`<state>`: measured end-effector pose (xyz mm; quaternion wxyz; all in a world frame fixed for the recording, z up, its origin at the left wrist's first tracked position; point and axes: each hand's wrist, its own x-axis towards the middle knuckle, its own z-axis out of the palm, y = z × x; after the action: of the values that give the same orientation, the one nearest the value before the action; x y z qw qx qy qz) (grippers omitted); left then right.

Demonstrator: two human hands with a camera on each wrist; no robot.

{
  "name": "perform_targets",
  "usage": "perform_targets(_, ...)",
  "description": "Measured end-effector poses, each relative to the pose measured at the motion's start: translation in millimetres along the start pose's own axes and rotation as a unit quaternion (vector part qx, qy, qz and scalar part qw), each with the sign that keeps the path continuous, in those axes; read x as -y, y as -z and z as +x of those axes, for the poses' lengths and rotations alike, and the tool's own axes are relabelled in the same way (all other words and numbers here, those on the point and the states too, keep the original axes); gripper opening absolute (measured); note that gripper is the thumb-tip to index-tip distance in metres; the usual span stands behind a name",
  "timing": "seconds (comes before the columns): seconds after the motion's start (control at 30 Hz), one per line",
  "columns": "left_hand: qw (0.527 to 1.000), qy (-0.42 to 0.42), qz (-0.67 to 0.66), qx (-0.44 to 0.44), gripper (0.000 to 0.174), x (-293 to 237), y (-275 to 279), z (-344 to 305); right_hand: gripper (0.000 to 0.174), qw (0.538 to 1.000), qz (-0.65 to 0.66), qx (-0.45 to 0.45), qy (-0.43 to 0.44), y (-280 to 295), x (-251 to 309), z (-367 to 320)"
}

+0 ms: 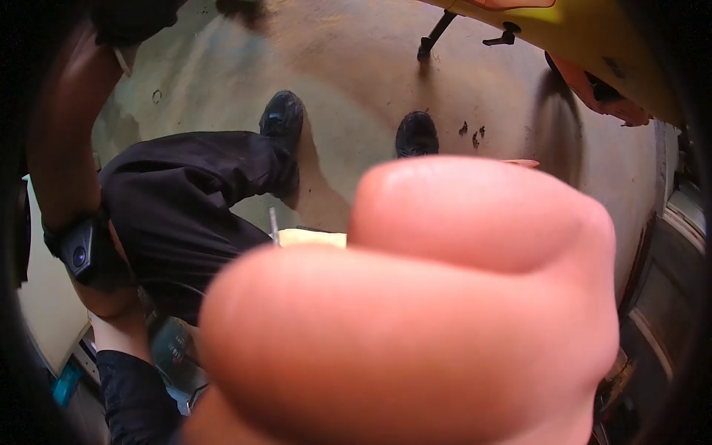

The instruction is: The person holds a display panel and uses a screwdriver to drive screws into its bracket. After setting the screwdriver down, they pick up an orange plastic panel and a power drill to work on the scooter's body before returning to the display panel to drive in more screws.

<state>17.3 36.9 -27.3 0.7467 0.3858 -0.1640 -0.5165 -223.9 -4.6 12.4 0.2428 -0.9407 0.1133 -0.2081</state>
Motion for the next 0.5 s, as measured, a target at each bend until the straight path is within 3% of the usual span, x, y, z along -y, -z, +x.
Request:
perform_targets(0.03,1.0,-0.002,-0.001,-0.001,0.049,-2,1,-1,0.029,0.998,0.02,-0.048,-0.035,-10,4,-1)
perform_targets(0.1,1.0,-0.006,0.001,-0.005,0.049,-4,4,-4,0.03,0.997,0.057,-0.012,0.04,-23,-20,3)
perform_targets(0.17,1.0,-0.016,0.002,-0.012,0.049,-8,7,-12,0.032,0.98,0.069,0.126,0.14,-38,-73,14)
perform_targets(0.27,0.999,-0.026,0.016,-0.021,0.049,-14,17,-28,0.021,0.97,0.045,0.223,0.081,-94,-95,7)
perform_targets(0.33,0.999,-0.032,0.02,-0.025,0.049,-16,22,-38,0.026,0.947,0.018,0.318,0.044,-137,-109,-3)
perform_targets(0.4,0.998,-0.041,0.024,-0.027,0.048,-18,27,-45,0.03,0.944,0.018,0.33,0.02,-191,-131,-23)
perform_targets(0.47,0.998,-0.046,0.023,-0.029,0.048,-22,31,-55,0.03,0.895,0.001,0.442,-0.063,-227,-129,-23)
perform_targets(0.5,0.998,-0.052,0.024,-0.027,0.048,-20,30,-56,0.031,0.888,0.007,0.452,-0.079,-241,-133,-27)
